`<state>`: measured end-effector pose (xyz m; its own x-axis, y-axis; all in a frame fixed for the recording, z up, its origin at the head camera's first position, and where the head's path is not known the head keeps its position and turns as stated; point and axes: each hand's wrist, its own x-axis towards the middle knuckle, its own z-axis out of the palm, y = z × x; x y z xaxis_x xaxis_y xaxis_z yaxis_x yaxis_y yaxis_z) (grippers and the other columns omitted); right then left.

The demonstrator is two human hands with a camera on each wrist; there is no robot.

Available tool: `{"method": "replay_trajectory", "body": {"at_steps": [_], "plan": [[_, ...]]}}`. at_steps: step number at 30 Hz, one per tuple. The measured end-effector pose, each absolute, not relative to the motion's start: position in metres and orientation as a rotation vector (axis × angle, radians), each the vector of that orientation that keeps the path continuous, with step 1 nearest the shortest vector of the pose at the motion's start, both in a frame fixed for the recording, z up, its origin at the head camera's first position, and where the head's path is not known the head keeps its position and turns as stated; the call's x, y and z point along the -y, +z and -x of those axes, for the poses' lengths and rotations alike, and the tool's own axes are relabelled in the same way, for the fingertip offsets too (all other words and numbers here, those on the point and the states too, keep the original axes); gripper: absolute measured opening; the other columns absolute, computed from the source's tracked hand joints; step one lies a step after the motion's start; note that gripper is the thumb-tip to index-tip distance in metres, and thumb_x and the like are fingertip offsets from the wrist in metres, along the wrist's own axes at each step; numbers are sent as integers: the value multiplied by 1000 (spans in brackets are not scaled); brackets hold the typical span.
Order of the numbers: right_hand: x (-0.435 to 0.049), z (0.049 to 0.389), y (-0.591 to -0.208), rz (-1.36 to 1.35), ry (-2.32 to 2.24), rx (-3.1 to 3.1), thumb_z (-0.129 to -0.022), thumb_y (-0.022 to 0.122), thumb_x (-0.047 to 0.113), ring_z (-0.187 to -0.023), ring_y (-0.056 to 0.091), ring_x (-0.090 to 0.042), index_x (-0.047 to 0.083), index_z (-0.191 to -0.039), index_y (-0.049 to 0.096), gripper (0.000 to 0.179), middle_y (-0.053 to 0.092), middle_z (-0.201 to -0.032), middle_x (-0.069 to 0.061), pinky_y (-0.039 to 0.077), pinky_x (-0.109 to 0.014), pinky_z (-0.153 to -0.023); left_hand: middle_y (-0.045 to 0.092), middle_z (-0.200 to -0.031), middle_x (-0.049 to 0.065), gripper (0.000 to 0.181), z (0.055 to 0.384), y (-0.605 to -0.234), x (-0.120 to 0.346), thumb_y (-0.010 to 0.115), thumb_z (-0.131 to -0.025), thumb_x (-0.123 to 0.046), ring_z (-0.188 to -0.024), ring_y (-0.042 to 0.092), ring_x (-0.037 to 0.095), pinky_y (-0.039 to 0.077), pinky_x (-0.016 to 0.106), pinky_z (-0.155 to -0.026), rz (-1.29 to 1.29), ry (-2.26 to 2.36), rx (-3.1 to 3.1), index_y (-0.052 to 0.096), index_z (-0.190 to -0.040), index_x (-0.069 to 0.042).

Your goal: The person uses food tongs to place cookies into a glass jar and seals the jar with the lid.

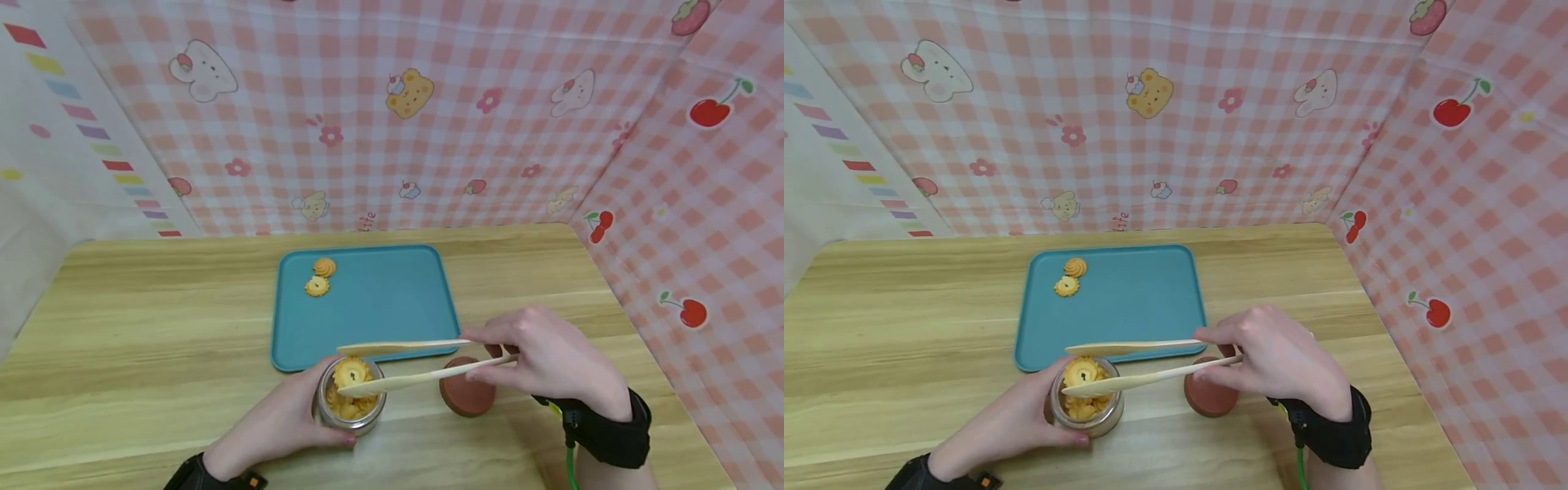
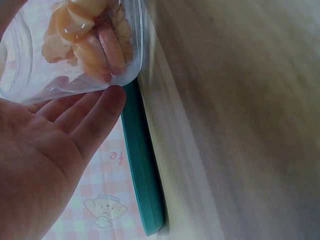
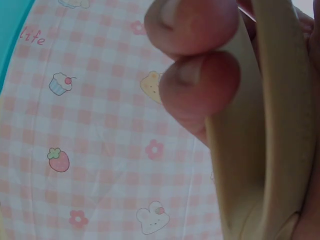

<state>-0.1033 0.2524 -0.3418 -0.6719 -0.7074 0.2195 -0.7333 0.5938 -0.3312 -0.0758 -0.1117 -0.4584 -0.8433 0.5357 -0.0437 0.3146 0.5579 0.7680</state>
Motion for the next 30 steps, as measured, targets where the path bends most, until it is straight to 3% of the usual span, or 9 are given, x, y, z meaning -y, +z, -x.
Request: {"method": "replay_trajectory", "body": {"at_steps": [13, 23, 30], "plan": [[-251, 100, -341, -1285, 549, 2731, -85, 88, 36, -62, 33, 13, 26, -112, 80, 30, 52, -68, 19, 24, -3, -53, 69, -133, -11, 95, 75, -459, 111, 97, -70, -44, -122, 66, 9, 56, 35, -106, -667, 1165, -2509, 49, -150, -25], [-251, 98, -339, -1161, 611, 2855, -85, 88, 36, -60, 39, 13, 25, -129, 76, 46, 72, -90, 21, 33, -7, -51, 67, -134, -16, 91, 76, -459, 111, 97, -71, -41, -124, 65, 7, 55, 35, -107, -700, 1182, -2516, 48, -147, -33], [-249, 106, -343, -1077, 631, 2877, -83, 89, 35, -58, 35, 10, 24, -127, 77, 46, 60, -77, 20, 35, -12, -51, 67, -133, -17, 92, 78, -459, 111, 97, -70, -43, -121, 65, 6, 56, 33, -105, -699, 1173, -2520, 48, -147, -36]]}}
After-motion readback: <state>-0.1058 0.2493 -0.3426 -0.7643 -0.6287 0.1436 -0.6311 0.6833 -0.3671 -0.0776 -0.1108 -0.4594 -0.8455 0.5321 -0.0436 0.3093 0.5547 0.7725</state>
